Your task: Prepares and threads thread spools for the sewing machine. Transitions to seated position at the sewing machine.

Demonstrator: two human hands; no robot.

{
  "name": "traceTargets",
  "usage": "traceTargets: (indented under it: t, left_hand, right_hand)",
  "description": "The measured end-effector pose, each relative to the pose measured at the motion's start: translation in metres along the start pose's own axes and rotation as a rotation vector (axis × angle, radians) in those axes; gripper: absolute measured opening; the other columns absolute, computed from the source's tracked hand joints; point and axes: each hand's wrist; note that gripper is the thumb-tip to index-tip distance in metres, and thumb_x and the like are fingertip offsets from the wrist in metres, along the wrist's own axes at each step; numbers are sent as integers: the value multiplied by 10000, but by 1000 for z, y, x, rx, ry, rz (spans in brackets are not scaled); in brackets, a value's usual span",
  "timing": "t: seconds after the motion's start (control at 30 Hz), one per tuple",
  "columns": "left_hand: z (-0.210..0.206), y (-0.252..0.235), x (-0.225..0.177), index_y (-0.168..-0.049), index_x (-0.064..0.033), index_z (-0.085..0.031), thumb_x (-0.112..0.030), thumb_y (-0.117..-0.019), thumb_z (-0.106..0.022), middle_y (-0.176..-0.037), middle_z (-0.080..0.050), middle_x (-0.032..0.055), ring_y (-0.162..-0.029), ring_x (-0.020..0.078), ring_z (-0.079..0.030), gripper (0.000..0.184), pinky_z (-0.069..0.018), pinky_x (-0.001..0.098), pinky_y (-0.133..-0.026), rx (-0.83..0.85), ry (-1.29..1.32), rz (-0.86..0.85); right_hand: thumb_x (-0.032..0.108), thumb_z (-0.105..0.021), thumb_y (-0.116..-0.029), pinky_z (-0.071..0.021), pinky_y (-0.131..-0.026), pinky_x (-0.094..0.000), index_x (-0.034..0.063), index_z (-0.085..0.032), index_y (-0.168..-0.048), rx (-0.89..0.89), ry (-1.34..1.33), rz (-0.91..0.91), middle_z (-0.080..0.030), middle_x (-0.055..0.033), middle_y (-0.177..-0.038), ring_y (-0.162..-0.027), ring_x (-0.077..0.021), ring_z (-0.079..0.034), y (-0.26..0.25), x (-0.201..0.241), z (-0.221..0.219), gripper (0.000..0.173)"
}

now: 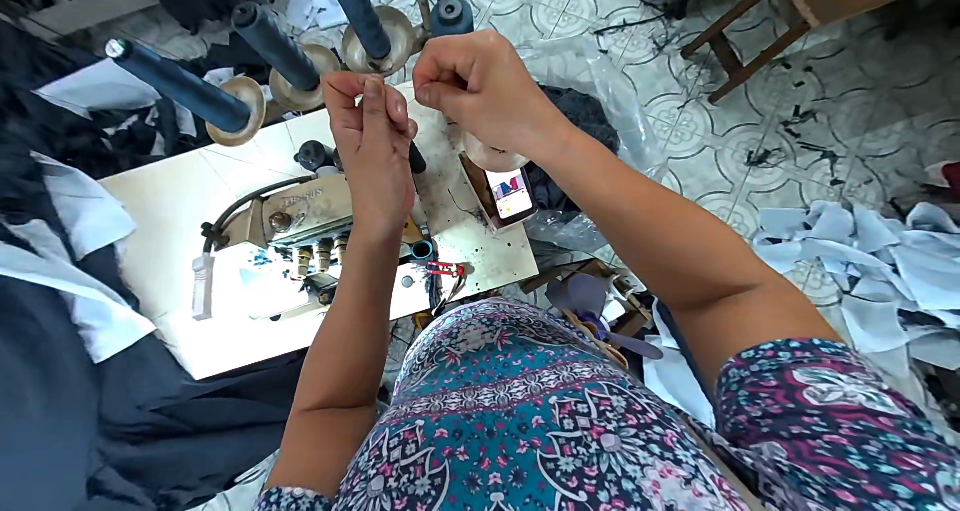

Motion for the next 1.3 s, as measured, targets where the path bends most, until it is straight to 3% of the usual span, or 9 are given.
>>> traceTargets:
  t: [0.17,0.33,0.47,0.53,0.57,0.67,0.8,1.0,1.3]
  left_hand:
    - [-2,-3,1,-1002,-165,-397,-61,-1095,-327,-723,-501,-81,-663,43,-553,156,-529,219,-693,25,0,-20]
    - [0,-8,-1,-1006,-170,-390,-59,-1091,-327,-730,-499,-87,-676,45,-556,153,-541,244,-730,41,-39,-50]
    - [5,-16,4,-1093,-115,-423,-149,-1099,-351,-823,-478,-71,-724,44,-542,80,-525,253,-735,146,-358,-43]
    - [7,-18,3,-1229,-16,-536,-191,-1060,-503,-837,-526,-64,-703,12,-525,246,-480,213,-683,186,-607,-92]
    - [7,-20,2,-1231,-13,-601,-215,-1037,-564,-821,-526,-75,-667,-8,-476,282,-426,182,-635,195,-704,-123]
    - [10,-22,2,-1116,-46,-707,-240,-998,-650,-872,-570,-63,-671,-40,-448,235,-376,137,-610,166,-810,-205]
    - [9,-25,2,-1029,-34,-692,-203,-992,-639,-836,-546,-52,-691,-33,-451,182,-372,138,-630,146,-849,-266]
    - [8,-31,3,-1017,-11,-661,-142,-976,-572,-845,-529,-48,-692,-42,-447,164,-372,127,-621,138,-852,-273]
    - [1,-33,1,-1034,-7,-686,-173,-965,-580,-861,-521,-3,-698,-11,-423,208,-345,146,-625,63,-1032,-254]
  right_hand:
    - [81,-567,-999,-392,-601,-165,16,-658,-923,-36,30,-22,-525,31,-716,-622,6,-449,1,-1,3,135]
    - [90,-569,-1002,-446,-662,-190,17,-661,-955,-44,62,-72,-577,2,-778,-682,-17,-510,-2,-1,11,126]
    - [95,-569,-1012,-430,-652,-171,22,-654,-956,-27,90,-42,-553,14,-772,-675,-6,-490,-5,3,12,125]
    - [91,-570,-1010,-433,-652,-172,18,-656,-968,-35,113,-46,-559,12,-774,-675,-7,-492,-6,4,13,120]
    - [90,-571,-1009,-436,-654,-175,17,-657,-974,-41,127,-51,-562,10,-775,-675,-10,-495,-7,5,13,118]
    - [94,-566,-1012,-434,-652,-182,14,-649,-973,-52,163,-57,-551,10,-766,-669,-15,-488,-6,6,14,122]
    - [97,-551,-1021,-448,-668,-195,15,-634,-975,-34,200,-68,-560,0,-781,-689,-30,-509,-5,10,14,125]
    - [79,-533,-1020,-457,-690,-208,2,-652,-992,-54,216,-12,-591,-26,-805,-721,-47,-533,-5,10,14,145]
    - [49,-513,-1006,-471,-707,-246,-15,-665,-976,-67,270,45,-624,-67,-831,-739,-94,-564,-6,7,9,167]
Point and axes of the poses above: each hand's wrist, its own y-axis away from the middle knuckle, its own z-axis out of the back of the hand, x = y × z
